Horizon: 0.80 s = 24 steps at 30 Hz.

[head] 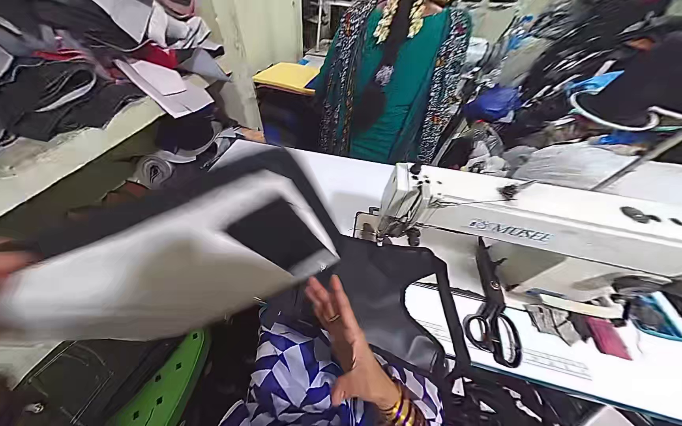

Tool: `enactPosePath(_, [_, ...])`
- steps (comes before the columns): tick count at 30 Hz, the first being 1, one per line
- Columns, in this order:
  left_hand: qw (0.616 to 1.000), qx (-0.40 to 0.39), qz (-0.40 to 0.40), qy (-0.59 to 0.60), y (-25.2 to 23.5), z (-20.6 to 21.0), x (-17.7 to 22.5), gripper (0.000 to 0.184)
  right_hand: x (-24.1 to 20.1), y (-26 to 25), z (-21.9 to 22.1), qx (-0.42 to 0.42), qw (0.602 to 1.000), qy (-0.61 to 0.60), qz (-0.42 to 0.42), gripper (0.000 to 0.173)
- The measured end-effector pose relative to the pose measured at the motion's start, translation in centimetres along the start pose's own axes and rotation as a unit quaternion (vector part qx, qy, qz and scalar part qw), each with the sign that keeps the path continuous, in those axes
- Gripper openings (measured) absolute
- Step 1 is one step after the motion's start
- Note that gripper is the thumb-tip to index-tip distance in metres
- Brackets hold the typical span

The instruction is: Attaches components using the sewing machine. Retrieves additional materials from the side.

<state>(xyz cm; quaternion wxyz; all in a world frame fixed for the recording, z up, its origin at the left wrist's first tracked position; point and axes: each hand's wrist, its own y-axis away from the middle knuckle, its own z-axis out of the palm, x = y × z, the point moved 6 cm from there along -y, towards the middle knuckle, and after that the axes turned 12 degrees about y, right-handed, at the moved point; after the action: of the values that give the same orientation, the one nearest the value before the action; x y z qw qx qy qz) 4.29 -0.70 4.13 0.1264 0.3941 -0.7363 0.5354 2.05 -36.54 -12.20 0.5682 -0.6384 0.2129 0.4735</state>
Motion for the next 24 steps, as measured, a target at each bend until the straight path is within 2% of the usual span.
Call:
enactPosePath(1, [0.995, -0.05, 0.072, -0.054, -3.2, 4.7, 0.9, 0.039, -0.1, 0.2, 0.7, 0.026, 0.996, -0.082, -0.009, 0.113])
enactPosePath(2, [0.988, -0.077, 0.103, -0.088, -6.0, 9.4, 2.2, 0.047, -0.4, 0.7, 0.9, 0.072, 0.986, -0.147, -0.009, 0.086])
enactPosePath(3, [0.982, -0.109, 0.129, -0.085, -8.1, 13.9, 3.8, 0.045, -0.8, 1.7, 0.6, 0.128, 0.979, -0.16, -0.003, 0.061])
enactPosePath(5, [0.973, -0.159, 0.163, -0.026, -9.7, 21.2, 4.6, 0.03, -1.8, 4.0, -0.5, 0.22, 0.965, -0.138, 0.025, 0.037])
enactPosePath(6, [0.968, -0.188, 0.167, -0.019, -9.2, 24.2, 4.7, 0.028, -2.2, 5.3, -1.2, 0.274, 0.953, -0.119, 0.048, 0.033])
enactPosePath(8, [0.949, -0.275, 0.142, -0.059, -6.1, 28.9, 4.4, 0.053, -2.6, 7.9, -2.9, 0.387, 0.913, -0.083, 0.094, 0.031])
enactPosePath(10, [0.919, -0.386, 0.052, -0.06, -1.2, 31.5, 2.8, 0.066, -2.8, 10.5, -5.3, 0.491, 0.861, -0.008, 0.134, 0.031])
enactPosePath(12, [0.872, -0.486, -0.049, -0.039, 3.9, 33.4, -0.9, 0.068, -3.5, 12.2, -7.5, 0.521, 0.8, 0.216, 0.206, 0.037])
enactPosePath(13, [0.857, -0.508, -0.08, -0.024, 6.0, 34.2, -3.0, 0.068, -3.7, 12.4, -7.9, 0.477, 0.767, 0.357, 0.241, 0.045])
enactPosePath(14, [0.86, -0.501, -0.091, 0.0, 7.4, 34.7, -4.8, 0.066, -3.6, 11.8, -7.9, 0.408, 0.735, 0.49, 0.231, 0.049])
enactPosePath(15, [0.88, -0.464, -0.091, 0.038, 8.0, 34.9, -5.9, 0.064, -3.5, 10.5, -7.7, 0.328, 0.702, 0.606, 0.181, 0.05])
enactPosePath(17, [0.908, -0.364, -0.13, 0.162, 7.4, 34.2, -6.9, 0.062, -2.9, 6.8, -6.4, 0.169, 0.644, 0.739, 0.101, 0.063])
enactPosePath(19, [0.891, -0.295, -0.19, 0.289, 6.3, 33.2, -7.6, 0.064, -1.3, 4.0, -4.3, 0.091, 0.612, 0.778, 0.11, 0.088])
enactPosePath(20, [0.885, -0.276, -0.203, 0.316, 5.7, 32.8, -7.7, 0.064, -0.2, 3.0, -3.4, 0.071, 0.608, 0.78, 0.129, 0.103])
enactPosePath(21, [0.887, -0.276, -0.206, 0.309, 5.4, 32.4, -7.9, 0.063, 1.0, 2.3, -2.6, 0.054, 0.606, 0.78, 0.149, 0.11])
enactPosePath(24, [0.934, -0.262, -0.19, 0.152, 5.2, 32.0, -9.2, 0.056, 3.6, 1.6, -1.5, -0.001, 0.608, 0.769, 0.198, 0.104])
